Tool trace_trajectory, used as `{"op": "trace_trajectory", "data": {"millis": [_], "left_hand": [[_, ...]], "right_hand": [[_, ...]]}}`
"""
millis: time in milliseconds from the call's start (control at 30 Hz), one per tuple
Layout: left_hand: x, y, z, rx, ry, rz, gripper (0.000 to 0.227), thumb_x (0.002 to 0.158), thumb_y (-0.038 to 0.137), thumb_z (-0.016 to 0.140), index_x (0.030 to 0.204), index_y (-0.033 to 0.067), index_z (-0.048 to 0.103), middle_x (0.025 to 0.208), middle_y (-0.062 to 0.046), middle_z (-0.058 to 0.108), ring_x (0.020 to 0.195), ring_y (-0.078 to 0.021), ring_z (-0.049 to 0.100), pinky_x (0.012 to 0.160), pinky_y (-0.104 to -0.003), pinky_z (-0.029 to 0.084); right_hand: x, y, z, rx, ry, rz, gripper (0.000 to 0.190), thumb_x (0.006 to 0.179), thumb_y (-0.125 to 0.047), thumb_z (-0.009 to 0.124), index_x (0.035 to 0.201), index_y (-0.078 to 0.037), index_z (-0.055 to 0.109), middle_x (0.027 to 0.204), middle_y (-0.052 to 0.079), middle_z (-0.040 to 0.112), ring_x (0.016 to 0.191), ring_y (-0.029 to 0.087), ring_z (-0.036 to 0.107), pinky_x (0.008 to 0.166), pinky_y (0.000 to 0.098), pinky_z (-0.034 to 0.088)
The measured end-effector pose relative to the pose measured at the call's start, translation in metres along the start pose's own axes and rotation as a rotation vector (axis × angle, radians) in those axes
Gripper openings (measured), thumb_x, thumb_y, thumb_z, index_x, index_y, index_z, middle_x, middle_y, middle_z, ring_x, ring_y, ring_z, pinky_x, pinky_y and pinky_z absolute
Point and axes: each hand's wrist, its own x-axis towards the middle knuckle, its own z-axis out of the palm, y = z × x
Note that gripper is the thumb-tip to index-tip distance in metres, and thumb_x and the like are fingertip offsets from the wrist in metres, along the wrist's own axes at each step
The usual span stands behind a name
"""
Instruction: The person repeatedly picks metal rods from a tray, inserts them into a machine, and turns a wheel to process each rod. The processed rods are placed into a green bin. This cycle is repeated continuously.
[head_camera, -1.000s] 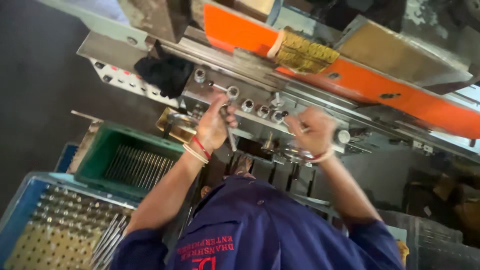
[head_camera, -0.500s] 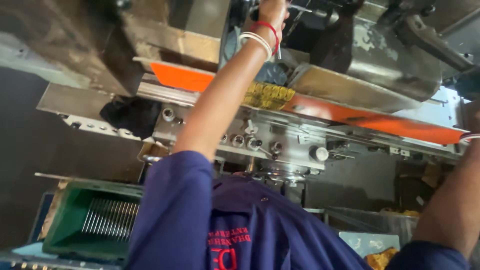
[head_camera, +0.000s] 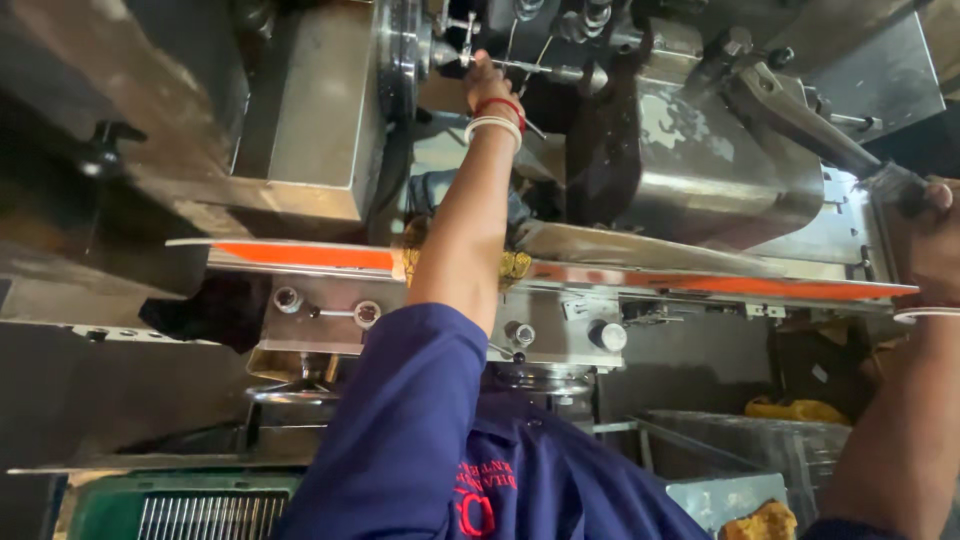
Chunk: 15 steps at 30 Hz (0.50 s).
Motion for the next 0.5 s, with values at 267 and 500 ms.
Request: {"op": "trace_trajectory", "data": {"millis": [267, 500], "left_hand": [[-0.007, -0.003, -0.006, -0.111, 0.015, 0.029, 0.034, 0.102, 0.046, 0.057, 0.117, 0.0152, 0.057, 0.089, 0.002, 0.058, 0.065, -0.0133, 0.048, 0.051, -0.031, 0.033], [-0.015, 0.011, 0.006, -0.045, -0.031, -0.103, 0.033, 0.095, 0.039, 0.051, 0.122, 0.0230, 0.060, 0.095, 0.000, 0.057, 0.076, -0.0146, 0.052, 0.066, -0.038, 0.038]], "right_hand": [[-0.016, -0.047, -0.014, -0.165, 0.038, 0.014, 0.034, 0.115, -0.025, 0.062, 0.094, 0.001, 0.070, 0.077, 0.019, 0.068, 0.065, 0.035, 0.066, 0.053, 0.0431, 0.049], [-0.035, -0.064, -0.013, -0.111, 0.118, -0.008, 0.035, 0.118, -0.024, 0.055, 0.102, 0.003, 0.069, 0.087, 0.021, 0.070, 0.074, 0.039, 0.068, 0.061, 0.0463, 0.052]]}}
